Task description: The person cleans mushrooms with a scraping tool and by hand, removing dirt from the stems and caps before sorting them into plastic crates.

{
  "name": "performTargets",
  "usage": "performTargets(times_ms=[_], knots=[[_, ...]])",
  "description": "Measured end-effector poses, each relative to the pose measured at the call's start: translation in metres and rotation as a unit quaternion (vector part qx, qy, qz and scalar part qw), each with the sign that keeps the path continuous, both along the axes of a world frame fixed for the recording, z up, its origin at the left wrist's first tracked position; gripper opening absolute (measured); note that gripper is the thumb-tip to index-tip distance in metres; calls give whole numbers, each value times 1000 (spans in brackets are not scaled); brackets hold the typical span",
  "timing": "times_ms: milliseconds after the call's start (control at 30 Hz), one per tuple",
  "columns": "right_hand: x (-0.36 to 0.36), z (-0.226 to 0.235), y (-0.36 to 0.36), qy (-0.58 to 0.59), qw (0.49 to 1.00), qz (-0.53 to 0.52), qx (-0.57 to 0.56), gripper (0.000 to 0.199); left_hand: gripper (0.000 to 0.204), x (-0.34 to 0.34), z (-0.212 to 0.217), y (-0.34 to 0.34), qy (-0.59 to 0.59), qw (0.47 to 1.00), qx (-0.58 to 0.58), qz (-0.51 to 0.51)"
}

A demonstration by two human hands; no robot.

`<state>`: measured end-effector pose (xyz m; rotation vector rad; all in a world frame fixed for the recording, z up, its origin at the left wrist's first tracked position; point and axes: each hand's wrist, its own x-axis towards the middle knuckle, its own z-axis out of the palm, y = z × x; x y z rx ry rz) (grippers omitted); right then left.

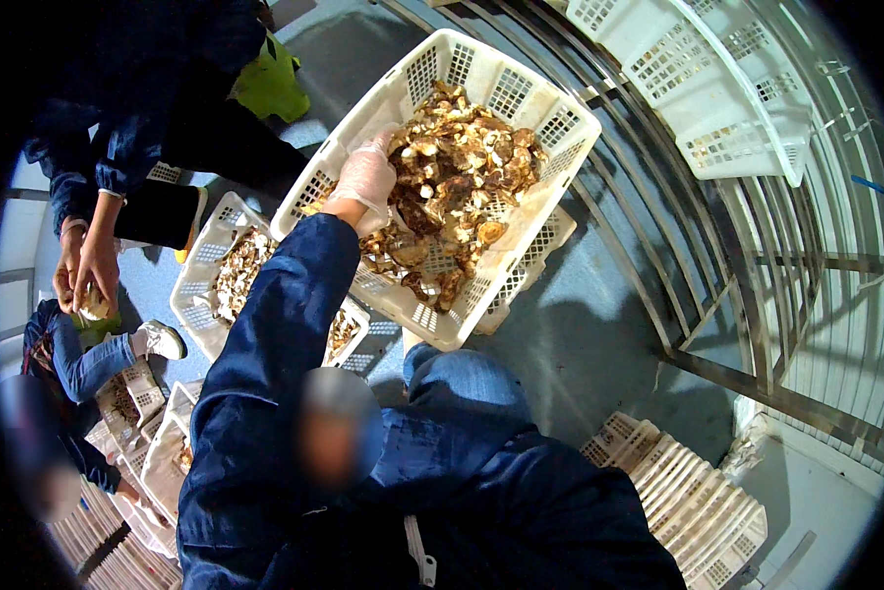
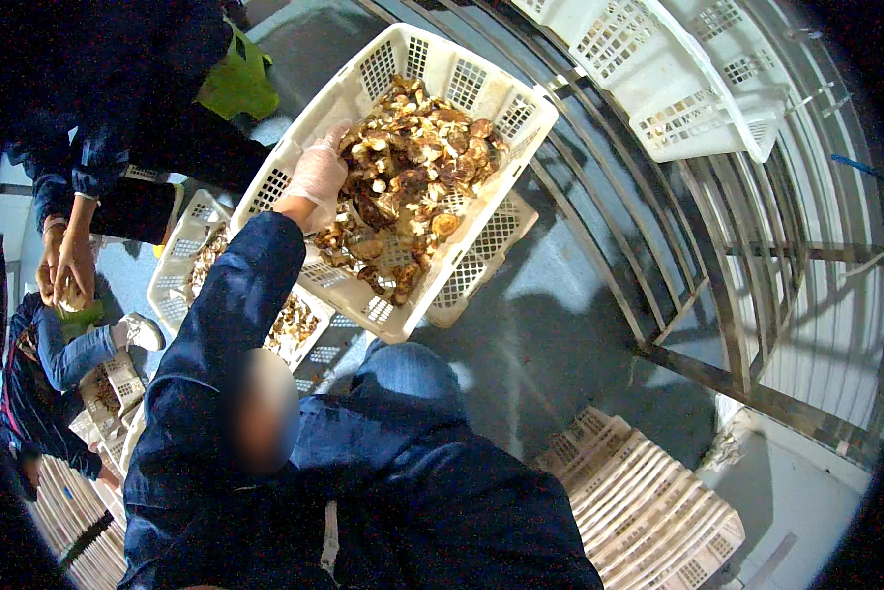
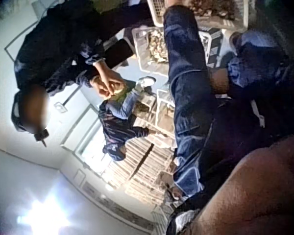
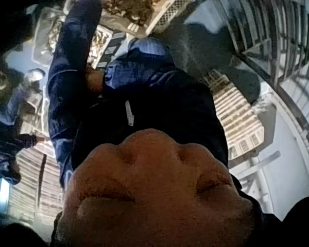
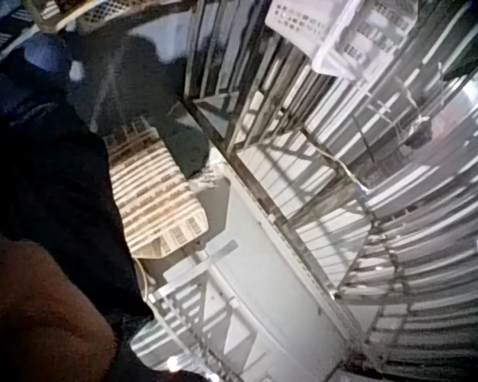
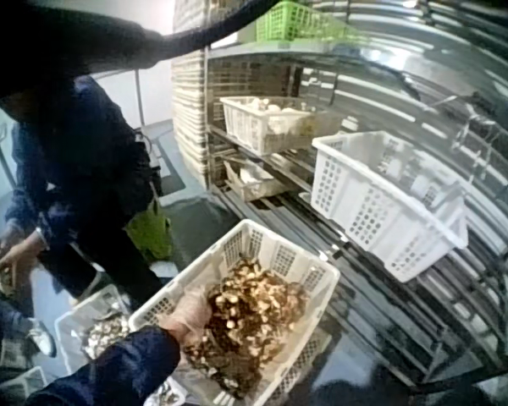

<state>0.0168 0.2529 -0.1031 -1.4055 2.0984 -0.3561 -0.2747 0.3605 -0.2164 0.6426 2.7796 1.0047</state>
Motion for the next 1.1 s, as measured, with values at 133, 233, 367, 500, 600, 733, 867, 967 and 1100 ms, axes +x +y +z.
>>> performTargets(times_ms=[133, 233, 367, 500, 600, 733, 867, 967, 1100], knots=[[1, 5, -7, 5, 1000, 3, -6, 27, 57, -2, 26, -16, -18, 996, -5, 87], [4, 11, -16, 2, 1000, 14, -16, 26, 54, -5, 7, -45, -49, 990, 53, 124], [3, 13, -17, 8, 1000, 8, -11, 25, 54, 18, 51, -45, -105, 987, 61, 103], [3, 15, -19, 12, 1000, 10, -11, 24, 54, 47, 81, -48, -352, 852, 364, 133], [8, 22, -22, 21, 999, 23, -19, 24, 57, 58, 91, -64, -447, 748, 479, 105], [8, 26, -34, 31, 999, 37, -15, 23, 58, 66, 86, -76, -482, 714, 500, 85], [-1, 26, -52, 45, 999, 23, 6, 22, 52, 71, 88, -59, -506, 713, 483, 59], [-4, 27, -62, 51, 998, 22, 14, 21, 50, 76, 87, -56, -500, 755, 419, 59], [-2, 27, -60, 47, 999, 23, 11, 20, 54, 79, 75, -57, -488, 832, 264, 17]])
